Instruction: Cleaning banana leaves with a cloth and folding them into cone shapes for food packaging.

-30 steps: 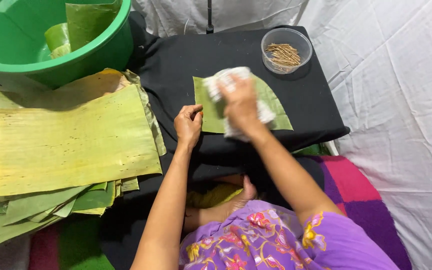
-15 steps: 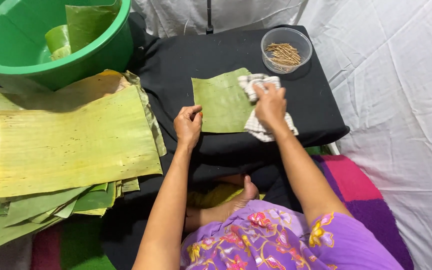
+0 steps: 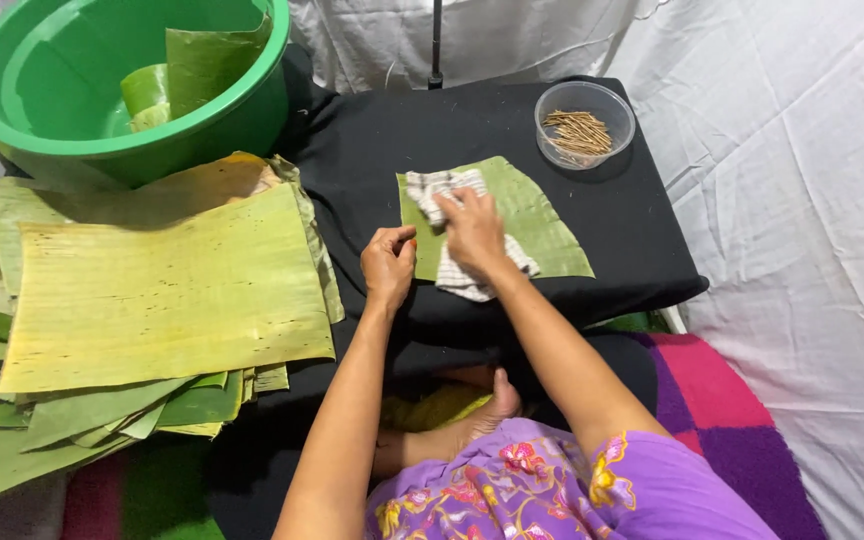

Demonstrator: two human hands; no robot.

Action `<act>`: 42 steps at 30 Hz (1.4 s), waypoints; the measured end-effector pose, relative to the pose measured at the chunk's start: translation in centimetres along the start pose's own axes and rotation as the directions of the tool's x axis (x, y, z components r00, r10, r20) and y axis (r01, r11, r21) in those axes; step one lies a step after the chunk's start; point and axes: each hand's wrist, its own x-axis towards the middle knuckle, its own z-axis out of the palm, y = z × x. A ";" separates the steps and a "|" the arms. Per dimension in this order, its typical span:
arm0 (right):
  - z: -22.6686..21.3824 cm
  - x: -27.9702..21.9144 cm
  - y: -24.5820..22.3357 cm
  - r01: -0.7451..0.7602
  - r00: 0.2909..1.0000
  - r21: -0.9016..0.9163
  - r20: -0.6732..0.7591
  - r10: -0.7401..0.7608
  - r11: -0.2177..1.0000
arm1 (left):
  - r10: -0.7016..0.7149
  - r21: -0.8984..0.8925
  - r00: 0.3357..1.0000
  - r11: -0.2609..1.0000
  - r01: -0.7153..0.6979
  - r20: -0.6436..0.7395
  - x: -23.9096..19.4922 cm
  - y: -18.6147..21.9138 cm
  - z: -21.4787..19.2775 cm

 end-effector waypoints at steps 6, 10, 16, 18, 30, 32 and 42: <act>-4.7 -1.8 7.3 -0.205 0.979 -0.172 -0.023 0.205 0.963 | 0.021 0.000 1.000 1.000 -0.021 -0.004 -0.4 1.2 -0.7; -5.9 -1.1 10.0 -0.301 0.952 -0.199 -0.126 0.280 0.933 | 0.034 0.010 0.999 0.999 -0.034 -0.016 -0.4 1.1 -0.5; -3.5 -0.9 0.5 0.114 0.945 -0.163 -0.288 -0.158 0.980 | 0.026 0.019 1.000 0.999 -0.026 -0.016 -0.4 1.2 -0.5; -1.4 -2.3 -2.9 0.173 0.983 -0.003 -0.069 -0.173 0.985 | 0.031 0.095 0.999 0.995 -0.028 -0.028 0.0 0.0 -0.1; -7.0 -4.8 9.8 -0.313 0.950 -0.195 -0.066 0.305 0.930 | 0.051 0.029 0.998 0.998 -0.049 -0.039 -0.3 0.7 -0.3; -8.1 -3.9 8.2 -0.223 0.969 -0.186 -0.147 0.197 0.957 | 0.044 0.034 0.998 0.998 -0.043 -0.034 -0.5 0.8 -0.4; -0.7 -1.0 -2.8 0.081 0.989 -0.027 0.123 -0.077 0.996 | 0.038 0.066 0.999 0.997 -0.035 -0.035 -0.1 0.0 0.0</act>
